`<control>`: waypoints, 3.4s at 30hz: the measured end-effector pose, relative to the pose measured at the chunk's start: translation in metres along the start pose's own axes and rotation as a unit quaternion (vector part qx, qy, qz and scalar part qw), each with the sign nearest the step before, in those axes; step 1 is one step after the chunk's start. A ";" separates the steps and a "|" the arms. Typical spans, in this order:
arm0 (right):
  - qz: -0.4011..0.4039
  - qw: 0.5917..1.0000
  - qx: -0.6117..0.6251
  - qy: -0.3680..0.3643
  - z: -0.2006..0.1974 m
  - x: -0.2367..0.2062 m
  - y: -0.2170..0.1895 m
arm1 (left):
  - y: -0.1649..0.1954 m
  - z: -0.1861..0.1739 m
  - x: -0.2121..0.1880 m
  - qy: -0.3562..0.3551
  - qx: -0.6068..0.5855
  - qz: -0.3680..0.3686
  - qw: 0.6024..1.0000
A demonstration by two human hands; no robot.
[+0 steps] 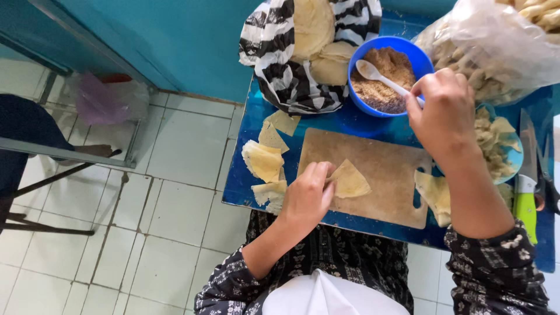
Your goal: The person folds thin square pastry wrappers on a cutting board, spoons a brown sugar mixture from a blue bowl onto each wrapper, folds the wrapper over the filling into a closed piece, and places the folded pieces into a bowl of finished pieces.
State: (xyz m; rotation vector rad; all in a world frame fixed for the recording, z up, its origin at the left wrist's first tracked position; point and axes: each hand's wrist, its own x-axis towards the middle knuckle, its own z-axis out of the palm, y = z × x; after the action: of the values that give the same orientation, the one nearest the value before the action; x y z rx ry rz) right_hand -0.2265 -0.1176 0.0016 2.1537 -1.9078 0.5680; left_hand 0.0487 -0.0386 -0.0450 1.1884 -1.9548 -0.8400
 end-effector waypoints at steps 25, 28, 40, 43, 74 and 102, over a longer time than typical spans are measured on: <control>-0.052 0.986 0.123 0.099 0.019 0.060 -0.046 | -0.003 -0.002 -0.013 0.054 -0.028 0.067 0.996; -0.003 0.962 0.254 0.098 0.030 0.056 -0.033 | -0.004 -0.001 -0.013 0.049 -0.023 0.077 0.996; 0.140 0.787 0.571 0.189 0.042 0.022 0.017 | -0.006 0.003 -0.013 0.064 -0.012 0.071 0.995; 0.124 0.800 0.562 0.167 0.038 0.006 0.019 | -0.007 0.004 -0.014 0.070 -0.006 0.067 0.995; 0.152 0.727 0.644 0.183 0.002 -0.073 0.017 | -0.001 0.004 -0.020 0.057 0.006 0.052 0.997; -0.110 0.922 0.325 0.177 -0.039 -0.138 -0.071 | 0.006 0.010 -0.023 0.079 -0.058 0.090 0.991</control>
State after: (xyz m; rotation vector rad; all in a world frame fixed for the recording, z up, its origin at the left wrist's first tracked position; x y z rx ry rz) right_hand -0.1748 0.0333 -0.0140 2.3483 -1.3718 1.5945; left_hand 0.0458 -0.0143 -0.0509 0.9636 -1.8265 -0.7320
